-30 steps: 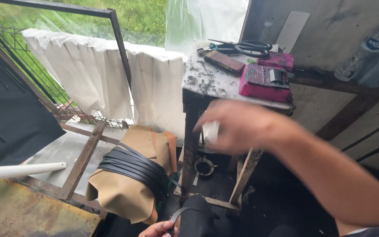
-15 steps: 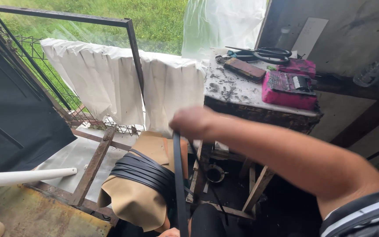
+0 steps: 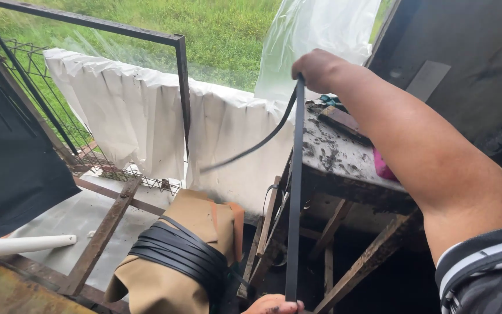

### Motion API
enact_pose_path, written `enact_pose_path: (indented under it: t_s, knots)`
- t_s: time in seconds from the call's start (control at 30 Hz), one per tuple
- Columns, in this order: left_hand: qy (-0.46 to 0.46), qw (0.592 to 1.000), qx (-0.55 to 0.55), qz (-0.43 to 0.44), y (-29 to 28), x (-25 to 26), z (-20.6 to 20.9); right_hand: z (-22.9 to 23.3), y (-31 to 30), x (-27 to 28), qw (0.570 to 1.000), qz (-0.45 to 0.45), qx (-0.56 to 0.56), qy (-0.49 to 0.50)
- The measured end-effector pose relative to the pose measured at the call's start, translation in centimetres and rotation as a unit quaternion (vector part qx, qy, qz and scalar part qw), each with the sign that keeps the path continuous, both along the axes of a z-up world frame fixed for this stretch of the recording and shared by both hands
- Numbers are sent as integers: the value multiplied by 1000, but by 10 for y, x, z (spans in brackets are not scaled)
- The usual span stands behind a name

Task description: Sanding the edges of long leather strips and hanging them on a line using clothespins.

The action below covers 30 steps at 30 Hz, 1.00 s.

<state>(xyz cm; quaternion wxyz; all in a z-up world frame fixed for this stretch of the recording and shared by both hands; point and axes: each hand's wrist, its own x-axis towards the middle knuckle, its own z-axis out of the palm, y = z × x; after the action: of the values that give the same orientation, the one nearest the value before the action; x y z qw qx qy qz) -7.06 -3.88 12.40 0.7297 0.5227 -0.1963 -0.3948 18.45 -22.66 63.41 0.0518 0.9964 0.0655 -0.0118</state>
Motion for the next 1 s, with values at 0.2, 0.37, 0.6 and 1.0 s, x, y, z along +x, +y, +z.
enact_pose_path:
  t_s: [0.2, 0.37, 0.6, 1.0]
  knots:
    - [-72, 885, -334, 317, -44, -50, 184, -1, -35, 30, 991, -53, -112, -46]
    - [-120, 888, -274, 349, -51, -39, 197, -11, -26, 47, 966, -30, -257, -16]
    - [10, 910, -203, 361, -68, -31, 185, -39, -27, 85, 904, -58, -423, 32]
    - [-15, 965, -262, 25, -3, -16, 254, 23, -80, 33, 989, -141, -40, -25]
